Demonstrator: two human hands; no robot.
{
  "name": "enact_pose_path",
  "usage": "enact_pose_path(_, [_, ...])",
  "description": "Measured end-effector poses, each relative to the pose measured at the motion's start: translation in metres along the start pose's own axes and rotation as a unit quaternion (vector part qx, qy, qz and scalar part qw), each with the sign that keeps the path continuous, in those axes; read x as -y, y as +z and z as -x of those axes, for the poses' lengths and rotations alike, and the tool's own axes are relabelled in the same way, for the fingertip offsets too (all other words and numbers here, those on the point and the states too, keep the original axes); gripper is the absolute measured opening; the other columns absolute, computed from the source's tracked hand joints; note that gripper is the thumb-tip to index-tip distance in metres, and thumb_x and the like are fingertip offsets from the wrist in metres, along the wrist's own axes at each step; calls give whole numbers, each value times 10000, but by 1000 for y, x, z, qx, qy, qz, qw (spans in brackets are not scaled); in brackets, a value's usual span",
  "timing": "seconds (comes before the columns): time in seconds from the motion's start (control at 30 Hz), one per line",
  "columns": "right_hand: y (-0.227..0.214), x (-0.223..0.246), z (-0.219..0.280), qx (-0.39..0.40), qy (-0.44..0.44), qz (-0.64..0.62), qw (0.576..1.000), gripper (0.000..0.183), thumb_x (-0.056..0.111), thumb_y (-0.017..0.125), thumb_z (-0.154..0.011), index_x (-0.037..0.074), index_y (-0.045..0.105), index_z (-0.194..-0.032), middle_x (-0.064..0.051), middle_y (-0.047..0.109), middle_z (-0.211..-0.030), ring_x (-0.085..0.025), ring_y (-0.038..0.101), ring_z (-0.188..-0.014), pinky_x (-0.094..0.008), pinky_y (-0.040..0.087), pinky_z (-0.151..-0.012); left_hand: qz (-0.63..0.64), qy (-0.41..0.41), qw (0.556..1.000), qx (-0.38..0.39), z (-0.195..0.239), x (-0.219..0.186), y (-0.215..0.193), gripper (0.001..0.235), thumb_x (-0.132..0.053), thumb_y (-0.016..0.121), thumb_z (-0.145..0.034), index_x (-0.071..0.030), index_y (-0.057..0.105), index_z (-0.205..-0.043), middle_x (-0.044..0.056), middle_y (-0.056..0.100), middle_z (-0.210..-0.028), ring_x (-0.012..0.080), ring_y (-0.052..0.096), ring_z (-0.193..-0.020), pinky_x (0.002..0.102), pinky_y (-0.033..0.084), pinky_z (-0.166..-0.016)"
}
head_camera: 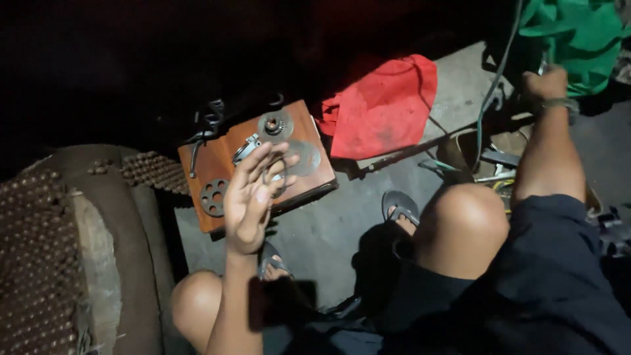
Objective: The person is cleaning and inspecting small engine components, specifically a piston and its rings, at a workbench.
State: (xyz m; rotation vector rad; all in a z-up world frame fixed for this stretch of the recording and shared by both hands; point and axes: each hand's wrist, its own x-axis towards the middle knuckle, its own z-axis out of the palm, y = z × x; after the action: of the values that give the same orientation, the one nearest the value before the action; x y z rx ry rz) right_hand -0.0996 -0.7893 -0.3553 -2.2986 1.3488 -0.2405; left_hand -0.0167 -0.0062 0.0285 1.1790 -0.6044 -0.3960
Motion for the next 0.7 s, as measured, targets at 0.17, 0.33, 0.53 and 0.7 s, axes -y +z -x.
enact_pose_path(0.17, [34,65,31,-32,-164,-13,986,230,126,597,-925,4,772,-1013,-183,751,-922,-340,714,-863,-503,514,-682,-22,-8,1000,-10,-4,5,-1,581,-287,521,-1032,22,381,-1505,233,512,-1478,400,589,-1348,434,574,-1036])
enact_pose_path(0.33, [36,160,112,-125,-413,-76,899,313,57,549,-884,30,782,-1091,-203,733,-1015,-402,695,-920,-478,546,-807,-6,-9,1000,-15,-3,4,4,582,-253,515,-1019,46,372,-1498,264,497,-1482,412,588,-1336,414,571,-1037])
enact_pose_path(0.53, [34,221,154,102,-360,-89,923,378,147,557,-894,57,761,-1199,-202,756,-986,-336,718,-873,-423,528,-684,-12,9,1000,-11,5,-3,3,562,-243,510,-1027,39,381,-1496,256,503,-1485,420,588,-1350,425,573,-1043])
enact_pose_path(0.7, [7,237,184,124,-364,-145,912,292,108,494,-1021,1,729,-1159,-189,736,-1100,-291,694,-979,-415,545,-752,-9,19,1000,-6,10,-6,-2,562,-256,507,-1044,24,374,-1512,249,498,-1498,397,591,-1346,423,578,-1041])
